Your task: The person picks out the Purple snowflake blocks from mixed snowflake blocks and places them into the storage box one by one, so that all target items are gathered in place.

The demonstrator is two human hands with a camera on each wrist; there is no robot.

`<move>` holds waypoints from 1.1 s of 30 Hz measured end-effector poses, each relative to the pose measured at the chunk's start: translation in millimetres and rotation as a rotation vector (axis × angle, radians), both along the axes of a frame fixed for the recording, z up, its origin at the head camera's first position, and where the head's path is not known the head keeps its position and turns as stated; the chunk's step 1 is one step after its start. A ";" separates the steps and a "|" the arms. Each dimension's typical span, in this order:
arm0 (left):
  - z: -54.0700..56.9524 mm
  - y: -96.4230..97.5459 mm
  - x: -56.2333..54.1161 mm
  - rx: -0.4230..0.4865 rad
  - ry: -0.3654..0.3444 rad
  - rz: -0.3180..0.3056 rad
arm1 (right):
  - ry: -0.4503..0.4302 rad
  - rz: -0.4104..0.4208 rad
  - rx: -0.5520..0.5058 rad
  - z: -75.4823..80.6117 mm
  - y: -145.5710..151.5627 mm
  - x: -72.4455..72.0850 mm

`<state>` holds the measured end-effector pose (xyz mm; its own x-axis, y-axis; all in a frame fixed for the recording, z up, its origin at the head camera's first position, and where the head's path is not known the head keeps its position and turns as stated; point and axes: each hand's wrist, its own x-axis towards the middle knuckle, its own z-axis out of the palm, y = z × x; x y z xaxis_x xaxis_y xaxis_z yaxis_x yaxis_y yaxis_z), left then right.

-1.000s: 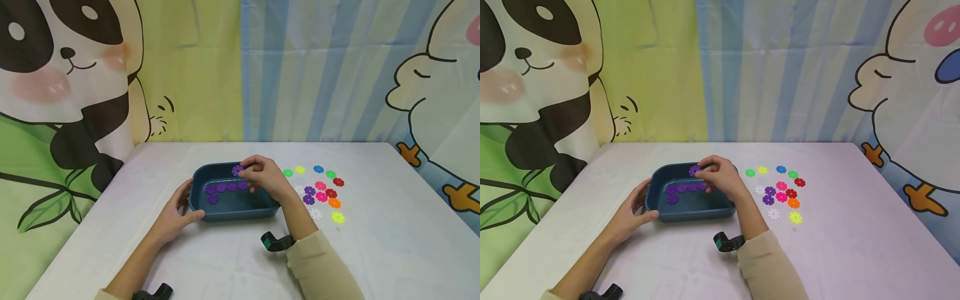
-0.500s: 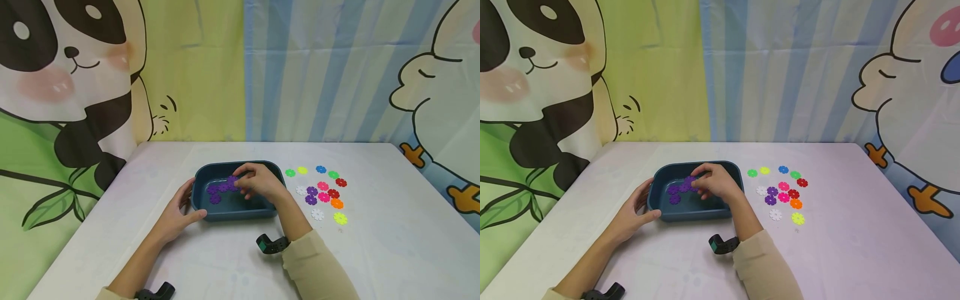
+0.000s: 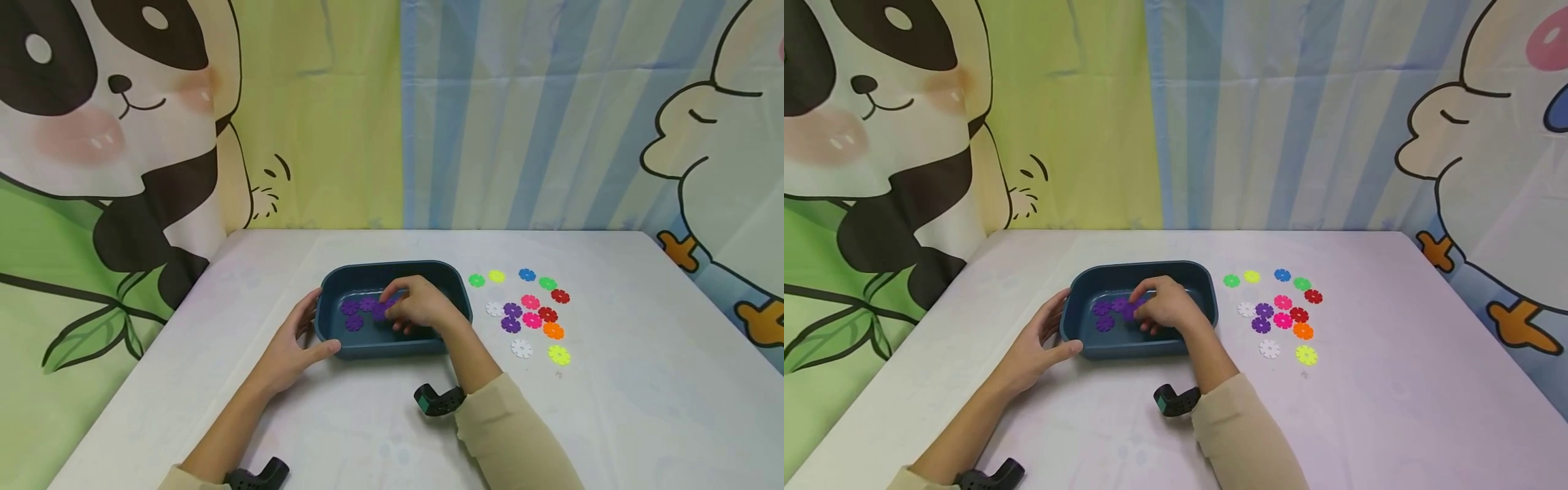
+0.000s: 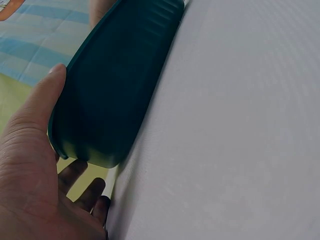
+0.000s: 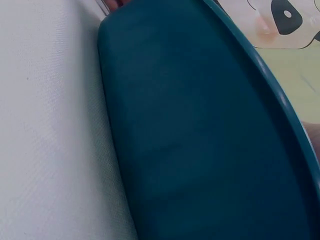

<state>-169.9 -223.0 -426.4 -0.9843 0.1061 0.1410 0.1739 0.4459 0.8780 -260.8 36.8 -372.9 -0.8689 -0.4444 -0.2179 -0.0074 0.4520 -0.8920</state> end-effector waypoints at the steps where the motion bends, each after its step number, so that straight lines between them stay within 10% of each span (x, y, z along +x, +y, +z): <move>1: -0.1 0.0 -0.1 -0.001 -0.002 0.002 | 0.009 -0.001 0.021 0.0 -0.8 0.1; 33: -1.1 0.1 -0.7 0.007 -0.021 -0.009 | 0.083 0.127 0.135 8.5 -2.1 4.6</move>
